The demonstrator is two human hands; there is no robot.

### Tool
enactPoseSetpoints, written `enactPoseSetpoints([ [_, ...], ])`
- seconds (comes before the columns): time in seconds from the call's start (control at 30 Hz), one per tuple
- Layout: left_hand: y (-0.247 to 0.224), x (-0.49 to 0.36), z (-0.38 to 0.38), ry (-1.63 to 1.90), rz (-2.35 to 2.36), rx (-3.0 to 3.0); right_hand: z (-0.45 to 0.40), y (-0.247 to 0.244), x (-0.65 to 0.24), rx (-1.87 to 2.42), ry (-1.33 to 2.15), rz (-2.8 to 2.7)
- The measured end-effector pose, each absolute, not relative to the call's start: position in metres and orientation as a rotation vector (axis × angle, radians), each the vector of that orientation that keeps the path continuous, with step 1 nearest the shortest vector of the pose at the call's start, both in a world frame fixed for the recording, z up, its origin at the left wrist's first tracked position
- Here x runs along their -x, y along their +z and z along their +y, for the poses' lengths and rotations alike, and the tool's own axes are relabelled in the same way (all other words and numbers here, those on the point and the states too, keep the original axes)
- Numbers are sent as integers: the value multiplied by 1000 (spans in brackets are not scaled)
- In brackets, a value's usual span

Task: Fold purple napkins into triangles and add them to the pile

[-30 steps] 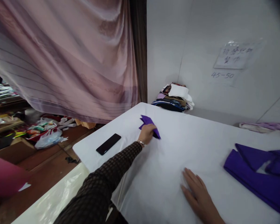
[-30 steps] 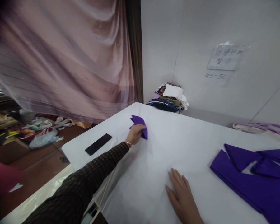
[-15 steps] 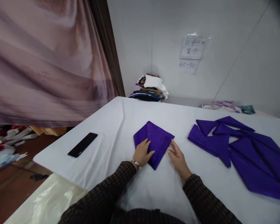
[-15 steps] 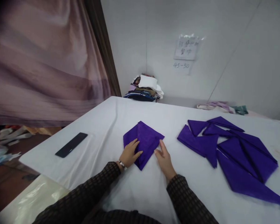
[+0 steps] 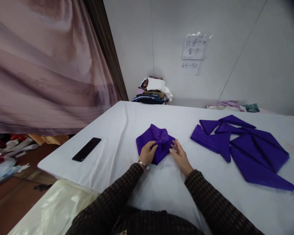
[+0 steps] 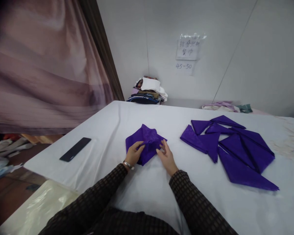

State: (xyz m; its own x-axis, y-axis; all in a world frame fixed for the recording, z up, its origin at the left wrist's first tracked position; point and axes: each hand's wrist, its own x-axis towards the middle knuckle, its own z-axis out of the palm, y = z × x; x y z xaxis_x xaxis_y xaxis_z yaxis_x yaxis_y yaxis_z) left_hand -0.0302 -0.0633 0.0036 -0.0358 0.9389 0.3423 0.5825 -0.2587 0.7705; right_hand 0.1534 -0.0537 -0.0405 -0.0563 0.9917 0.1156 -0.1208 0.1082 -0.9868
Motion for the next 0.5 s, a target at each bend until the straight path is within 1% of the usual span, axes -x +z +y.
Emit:
enactPoseSetpoints([
  [0.07,8,22,-80,1224,1419,-1891,-53,-36,-156,948,1351,-1071],
  [0.17,9,9,-105,1047,1205,-1920,-53,-31,-159,823,1452,-1009],
  [0.4,2,5,-121,1050,1265,-1600,-62,-22,-159,745,1760,-969],
  [0.5,6,5,-120,1046,1259,-1585,-69,-16,-157,691,1800,-1008],
])
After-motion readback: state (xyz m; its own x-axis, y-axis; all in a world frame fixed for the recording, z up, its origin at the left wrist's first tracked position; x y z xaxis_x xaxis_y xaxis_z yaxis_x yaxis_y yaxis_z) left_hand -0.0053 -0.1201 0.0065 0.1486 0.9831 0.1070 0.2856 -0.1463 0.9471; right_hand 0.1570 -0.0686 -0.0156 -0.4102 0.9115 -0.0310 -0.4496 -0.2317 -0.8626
